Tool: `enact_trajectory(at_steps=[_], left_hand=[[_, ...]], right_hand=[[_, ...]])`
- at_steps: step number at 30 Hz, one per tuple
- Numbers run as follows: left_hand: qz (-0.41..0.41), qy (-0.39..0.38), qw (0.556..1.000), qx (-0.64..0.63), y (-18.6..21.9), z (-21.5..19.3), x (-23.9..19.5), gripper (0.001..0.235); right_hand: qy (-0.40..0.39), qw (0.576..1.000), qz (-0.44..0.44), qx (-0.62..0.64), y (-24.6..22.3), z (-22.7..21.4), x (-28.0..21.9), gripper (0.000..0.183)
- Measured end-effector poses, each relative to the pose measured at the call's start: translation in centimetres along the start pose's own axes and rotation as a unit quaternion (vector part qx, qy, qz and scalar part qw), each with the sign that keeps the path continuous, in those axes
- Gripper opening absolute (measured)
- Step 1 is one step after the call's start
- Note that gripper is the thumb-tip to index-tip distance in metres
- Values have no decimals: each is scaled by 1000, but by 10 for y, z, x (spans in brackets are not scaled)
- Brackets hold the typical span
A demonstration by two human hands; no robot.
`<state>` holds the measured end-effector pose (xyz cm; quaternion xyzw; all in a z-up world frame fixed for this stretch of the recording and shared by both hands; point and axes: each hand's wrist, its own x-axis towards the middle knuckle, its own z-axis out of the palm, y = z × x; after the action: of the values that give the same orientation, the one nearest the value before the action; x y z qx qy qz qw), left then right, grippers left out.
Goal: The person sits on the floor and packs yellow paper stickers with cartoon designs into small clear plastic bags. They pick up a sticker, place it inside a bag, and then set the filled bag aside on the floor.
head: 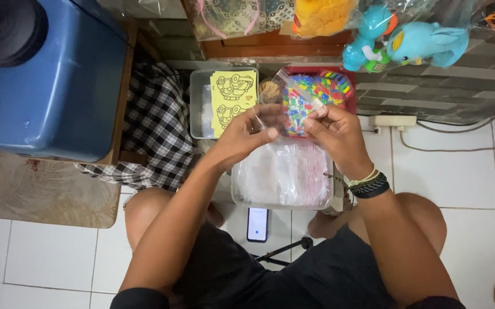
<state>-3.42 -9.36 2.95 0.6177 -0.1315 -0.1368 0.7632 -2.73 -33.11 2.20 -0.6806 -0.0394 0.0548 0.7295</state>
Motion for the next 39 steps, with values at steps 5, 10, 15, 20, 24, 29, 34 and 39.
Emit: enact_trajectory(at_steps=[5, 10, 15, 20, 24, 29, 34, 39], left_hand=[[-35, 60, 997, -24, -1, 0, 1, 39], [-80, 56, 995, -17, -1, -2, 0, 17], [-97, 30, 995, -16, -1, 5, -1, 21], [-98, 38, 994, 3, 3, 10, -3, 22], [-86, 78, 993, 15, -13, 1, 1, 19], [-73, 91, 992, 39, -10, 0, 3, 19], [-74, 93, 992, 44, -5, 4, 3, 18], [-78, 96, 991, 49, -4, 4, 3, 19]], right_hand=[[-18, 1000, -18, -4, -7, 6, -4, 14], [3, 999, -48, 10, -12, 8, -4, 14], [16, 998, -66, -13, -7, 9, -6, 17], [23, 995, -95, -10, -9, 13, -7, 19], [0, 981, -194, -17, -14, 13, -4, 35], [-20, 965, -247, -88, -19, 19, -6, 31], [-19, 970, -228, -80, -21, 28, -10, 55], [-34, 952, -254, -171, -23, 23, -10, 31]])
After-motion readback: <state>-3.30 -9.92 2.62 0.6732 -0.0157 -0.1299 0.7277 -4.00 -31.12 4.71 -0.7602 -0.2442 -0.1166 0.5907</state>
